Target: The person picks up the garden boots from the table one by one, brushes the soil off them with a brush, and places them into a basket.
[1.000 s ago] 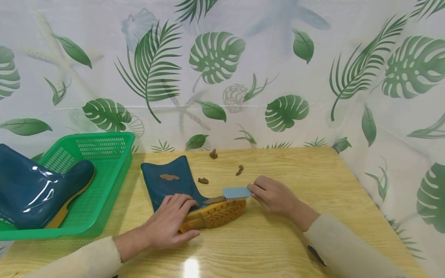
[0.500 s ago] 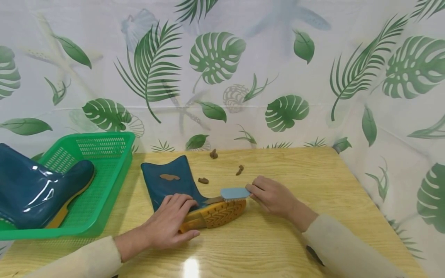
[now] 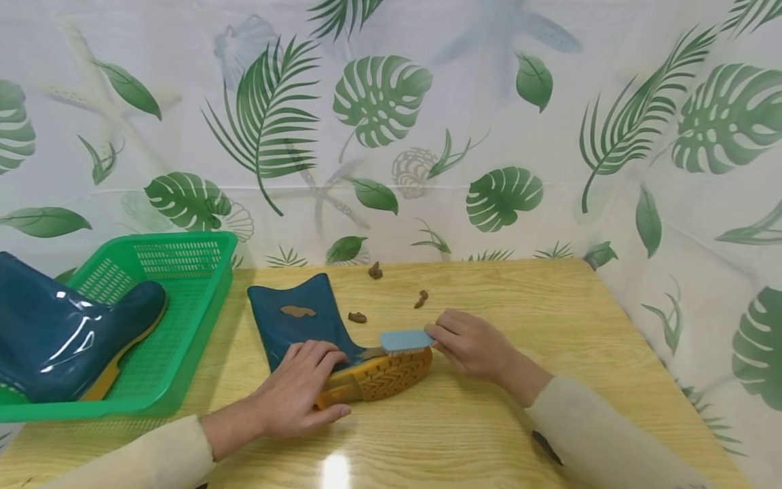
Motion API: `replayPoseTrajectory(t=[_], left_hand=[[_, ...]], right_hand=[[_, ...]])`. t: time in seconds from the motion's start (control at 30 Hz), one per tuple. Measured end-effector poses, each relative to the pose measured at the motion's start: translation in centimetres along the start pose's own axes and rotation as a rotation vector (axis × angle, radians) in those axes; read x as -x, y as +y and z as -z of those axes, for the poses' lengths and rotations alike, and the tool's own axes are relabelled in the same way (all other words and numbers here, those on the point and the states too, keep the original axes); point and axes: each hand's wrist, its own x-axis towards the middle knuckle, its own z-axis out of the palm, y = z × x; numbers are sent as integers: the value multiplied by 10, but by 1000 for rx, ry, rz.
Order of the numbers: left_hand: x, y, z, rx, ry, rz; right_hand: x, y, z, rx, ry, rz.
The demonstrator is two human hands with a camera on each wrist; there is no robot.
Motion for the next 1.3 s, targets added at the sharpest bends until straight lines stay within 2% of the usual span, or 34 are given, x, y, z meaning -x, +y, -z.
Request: replayPoseTrajectory(t=[0.57, 0.7, 0.93, 1.3], left_hand=[[1, -1, 0, -5, 3, -7], [1, -1, -1, -5, 11, -14], [0, 0, 1, 11, 12, -12], [0, -2, 1, 19, -15, -3]], right_hand=[[-9, -4, -4, -4, 4, 16], [-9, -5, -3, -15, 14, -17], [-14, -4, 1, -58, 104, -112], [-11, 0, 2, -22, 51, -138]])
